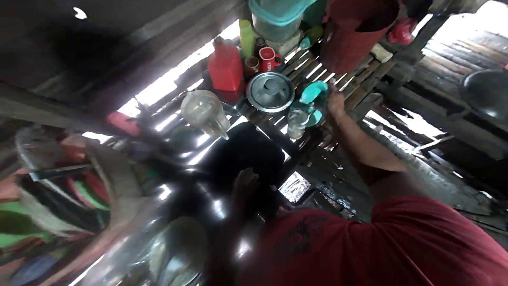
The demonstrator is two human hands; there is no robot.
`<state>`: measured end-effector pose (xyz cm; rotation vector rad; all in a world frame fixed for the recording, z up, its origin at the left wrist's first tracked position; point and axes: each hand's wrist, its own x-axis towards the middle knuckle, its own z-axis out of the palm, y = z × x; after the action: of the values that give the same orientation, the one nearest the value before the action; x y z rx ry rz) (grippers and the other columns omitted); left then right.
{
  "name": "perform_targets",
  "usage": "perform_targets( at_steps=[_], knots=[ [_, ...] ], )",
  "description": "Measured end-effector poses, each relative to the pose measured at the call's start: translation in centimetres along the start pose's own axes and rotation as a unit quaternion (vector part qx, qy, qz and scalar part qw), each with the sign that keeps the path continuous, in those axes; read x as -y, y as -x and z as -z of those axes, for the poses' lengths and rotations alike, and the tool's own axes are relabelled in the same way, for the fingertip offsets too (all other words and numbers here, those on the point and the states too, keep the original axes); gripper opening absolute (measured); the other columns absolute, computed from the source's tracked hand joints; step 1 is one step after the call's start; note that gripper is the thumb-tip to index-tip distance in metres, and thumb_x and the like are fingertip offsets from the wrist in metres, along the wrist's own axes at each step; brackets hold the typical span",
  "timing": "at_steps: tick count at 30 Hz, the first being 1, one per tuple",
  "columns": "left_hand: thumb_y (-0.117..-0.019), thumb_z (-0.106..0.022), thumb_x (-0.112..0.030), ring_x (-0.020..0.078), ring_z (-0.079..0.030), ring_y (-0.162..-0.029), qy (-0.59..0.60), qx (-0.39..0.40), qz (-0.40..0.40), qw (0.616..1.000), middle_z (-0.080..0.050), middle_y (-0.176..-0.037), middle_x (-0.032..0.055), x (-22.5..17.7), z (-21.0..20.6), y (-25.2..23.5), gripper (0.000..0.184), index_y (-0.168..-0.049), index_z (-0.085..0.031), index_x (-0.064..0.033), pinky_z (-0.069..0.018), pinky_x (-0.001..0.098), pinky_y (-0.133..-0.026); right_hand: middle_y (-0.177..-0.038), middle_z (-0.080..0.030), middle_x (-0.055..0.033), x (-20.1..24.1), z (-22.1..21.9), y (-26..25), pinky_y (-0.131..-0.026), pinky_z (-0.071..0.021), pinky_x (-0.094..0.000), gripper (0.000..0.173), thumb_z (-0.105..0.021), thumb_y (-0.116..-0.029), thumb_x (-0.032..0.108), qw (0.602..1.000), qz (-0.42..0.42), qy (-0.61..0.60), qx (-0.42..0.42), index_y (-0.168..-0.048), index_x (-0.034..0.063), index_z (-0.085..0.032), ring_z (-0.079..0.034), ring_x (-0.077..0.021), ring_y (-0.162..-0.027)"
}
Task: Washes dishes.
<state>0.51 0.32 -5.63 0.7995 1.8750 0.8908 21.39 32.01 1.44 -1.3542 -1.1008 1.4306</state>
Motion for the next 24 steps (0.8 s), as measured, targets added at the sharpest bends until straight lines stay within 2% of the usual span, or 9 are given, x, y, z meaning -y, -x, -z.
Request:
perform_targets(
  at_steps=[2,4,6,8,10,13,16,20,24],
  knots=[
    [-0.1021,-0.061,-0.019,0.0254,-0.057,-0.130,0.000,0.001,0.005,1.000,-0.056,-0.142,0.0227,0.4,0.0,0.5,0.051,-0.145,-0.047,0.0043,-0.0469,0.0393,-0.109,-0.127,-0.063,-0.0222,-0.8,0.3,-2.4,-0.098,-0.0545,-0.0443,0.056,-0.026,-0.1137,0.039,0.996,0.031,0.078,0.000,-0.139,-0.0015,-0.055,-0.065,-0.0273,-0.112],
    [-0.1022,-0.061,-0.021,0.0254,-0.057,-0.129,-0.005,-0.001,0.006,1.000,-0.057,-0.141,0.0222,0.8,0.0,0.6,0.051,-0.144,-0.048,0.0040,-0.0472,0.0395,-0.109,-0.142,-0.056,-0.0276,-2.4,0.6,-4.1,-0.114,-0.0414,-0.0519,0.044,-0.035,-0.1132,0.024,0.961,0.071,0.252,0.087,-0.143,-0.0029,-0.053,-0.054,-0.0372,-0.133],
    [-0.1026,-0.061,-0.022,0.0253,-0.057,-0.129,-0.016,0.005,0.007,1.000,-0.057,-0.141,0.0219,1.0,0.0,0.5,0.051,-0.144,-0.048,0.0036,-0.0473,0.0390,-0.108,-0.142,-0.055,-0.0310,-4.1,0.7,-5.0,-0.115,-0.0371,-0.0596,0.038,-0.051,-0.1079,0.016,0.885,0.129,0.406,0.188,-0.139,-0.0050,-0.057,-0.050,-0.0455,-0.135],
    [-0.1032,-0.059,-0.023,0.0253,-0.058,-0.128,-0.025,0.009,0.007,1.000,-0.056,-0.141,0.0219,0.8,0.0,0.6,0.050,-0.144,-0.048,0.0034,-0.0477,0.0393,-0.107,-0.150,-0.048,-0.0284,-5.0,0.6,-6.0,-0.117,-0.0323,-0.0643,0.045,-0.060,-0.1041,0.021,0.801,0.164,0.525,0.238,-0.145,0.0026,-0.056,-0.041,-0.0480,-0.143],
    [-0.1035,-0.059,-0.024,0.0255,-0.059,-0.127,-0.030,0.013,0.004,0.999,-0.057,-0.141,0.0217,0.6,-0.1,0.8,0.050,-0.144,-0.049,0.0030,-0.0489,0.0396,-0.106,-0.152,-0.048,-0.0260,-4.4,0.2,-6.6,-0.114,-0.0289,-0.0709,0.048,-0.063,-0.1020,0.028,0.725,0.180,0.618,0.245,-0.147,0.0098,-0.057,-0.036,-0.0503,-0.145],
    [-0.1035,-0.059,-0.025,0.0263,-0.058,-0.129,-0.041,0.017,-0.010,0.999,-0.057,-0.142,0.0216,0.7,-0.3,0.8,0.050,-0.144,-0.049,0.0031,-0.0476,0.0406,-0.108,-0.149,-0.051,-0.0275,-4.0,-0.6,-7.6,-0.114,-0.0281,-0.0711,0.048,-0.065,-0.0992,0.024,0.653,0.183,0.693,0.244,-0.143,0.0061,-0.058,-0.037,-0.0505,-0.144],
    [-0.1028,-0.061,-0.025,0.0258,-0.057,-0.130,-0.029,0.014,-0.010,0.999,-0.058,-0.140,0.0206,0.9,-0.2,0.8,0.050,-0.144,-0.050,0.0014,-0.0460,0.0416,-0.110,-0.141,-0.057,-0.0292,-4.2,0.7,-9.0,-0.110,-0.0321,-0.0750,0.043,-0.067,-0.0972,0.022,0.665,0.183,0.692,0.211,-0.136,0.0034,-0.063,-0.045,-0.0523,-0.137],
    [-0.1042,-0.059,-0.025,0.0250,-0.062,-0.123,0.009,0.006,0.012,1.000,-0.060,-0.138,0.0197,0.4,1.0,1.8,0.049,-0.145,-0.049,0.0006,-0.0505,0.0415,-0.105,-0.141,-0.051,-0.0385,2.0,3.8,-6.9,-0.103,-0.0349,-0.0804,0.046,-0.064,-0.1006,0.025,0.711,0.221,0.661,0.090,-0.137,-0.0023,-0.059,-0.045,-0.0613,-0.132],
    [-0.1050,-0.057,-0.024,0.0299,-0.060,-0.124,0.093,-0.038,-0.015,0.995,-0.061,-0.135,0.0214,0.1,2.3,1.5,0.043,-0.138,-0.055,0.0022,-0.0482,0.0479,-0.106,-0.142,-0.048,-0.0400,9.9,1.8,1.4,-0.104,-0.0304,-0.0815,0.052,-0.063,-0.1015,0.028,0.708,0.314,0.627,0.086,-0.142,-0.0029,-0.053,-0.041,-0.0629,-0.134]
  ],
)
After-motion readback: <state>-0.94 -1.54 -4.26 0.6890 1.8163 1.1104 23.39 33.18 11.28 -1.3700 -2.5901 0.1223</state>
